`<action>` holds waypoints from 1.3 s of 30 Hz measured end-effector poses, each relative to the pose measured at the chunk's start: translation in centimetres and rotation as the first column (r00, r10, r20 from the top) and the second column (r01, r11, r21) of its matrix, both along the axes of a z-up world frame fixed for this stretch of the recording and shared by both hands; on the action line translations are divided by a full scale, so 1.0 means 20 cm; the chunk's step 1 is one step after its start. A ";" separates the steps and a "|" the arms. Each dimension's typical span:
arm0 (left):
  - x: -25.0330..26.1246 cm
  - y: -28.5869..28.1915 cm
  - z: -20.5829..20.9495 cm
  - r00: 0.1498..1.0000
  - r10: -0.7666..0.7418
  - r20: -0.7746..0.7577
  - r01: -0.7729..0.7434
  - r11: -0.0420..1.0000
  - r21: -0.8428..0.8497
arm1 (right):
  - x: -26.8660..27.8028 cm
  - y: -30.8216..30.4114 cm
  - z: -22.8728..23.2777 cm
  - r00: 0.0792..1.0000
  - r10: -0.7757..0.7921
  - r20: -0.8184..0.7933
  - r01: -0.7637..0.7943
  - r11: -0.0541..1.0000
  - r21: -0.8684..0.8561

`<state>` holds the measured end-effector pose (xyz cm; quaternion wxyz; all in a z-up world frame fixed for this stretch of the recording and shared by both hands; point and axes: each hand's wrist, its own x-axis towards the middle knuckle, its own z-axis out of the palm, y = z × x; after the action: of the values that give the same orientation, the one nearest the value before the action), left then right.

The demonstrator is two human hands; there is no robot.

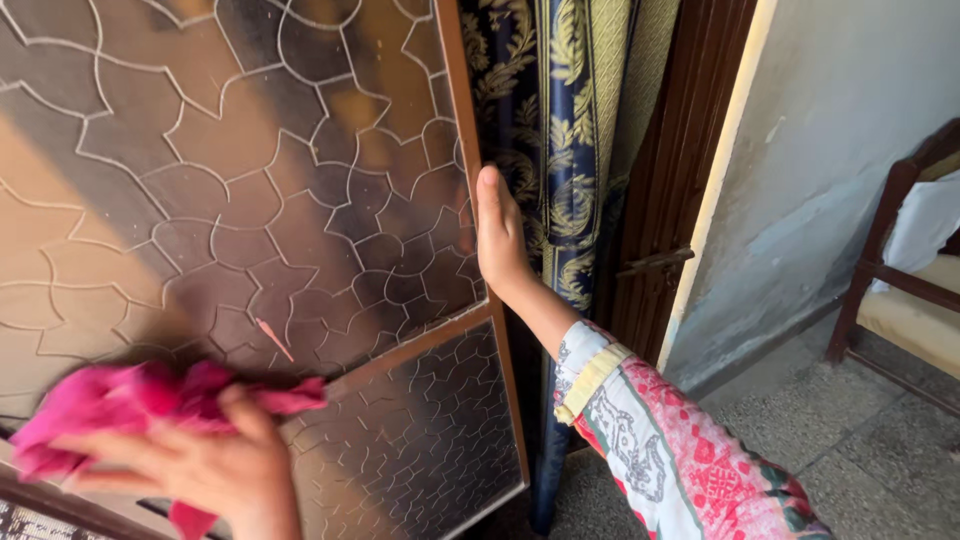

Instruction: The person wipes a window screen and the adjacent wooden frame using a pink cloth. They clean the mesh, the frame edges, and the lower sill area, then return to wipe the screen again.

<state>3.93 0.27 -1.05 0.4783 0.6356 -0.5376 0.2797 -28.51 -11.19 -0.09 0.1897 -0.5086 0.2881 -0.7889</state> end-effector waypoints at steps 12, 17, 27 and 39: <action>-0.67 -0.07 -0.14 0.888 -0.398 -0.231 0.366 0.915 -0.171 | 0.00 -0.01 -0.01 0.998 -0.057 0.030 0.057 0.998 0.019; -0.98 -0.09 -0.11 0.908 -0.328 0.260 0.295 0.942 0.159 | 0.00 0.00 -0.02 0.999 -0.047 0.013 0.046 0.997 0.063; -0.44 0.00 -0.17 0.894 -0.263 0.363 0.174 0.950 0.260 | 0.00 0.02 0.02 0.999 -0.040 -0.022 0.040 0.999 0.002; -0.09 0.01 -0.17 0.966 0.078 -0.247 -0.093 0.994 -0.051 | 0.02 0.02 0.01 0.997 -0.027 0.070 0.019 0.993 0.120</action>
<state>2.04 0.38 -4.45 0.5477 0.6727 -0.4378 0.2362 -28.20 -10.71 0.08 0.2209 -0.4646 0.3336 -0.7900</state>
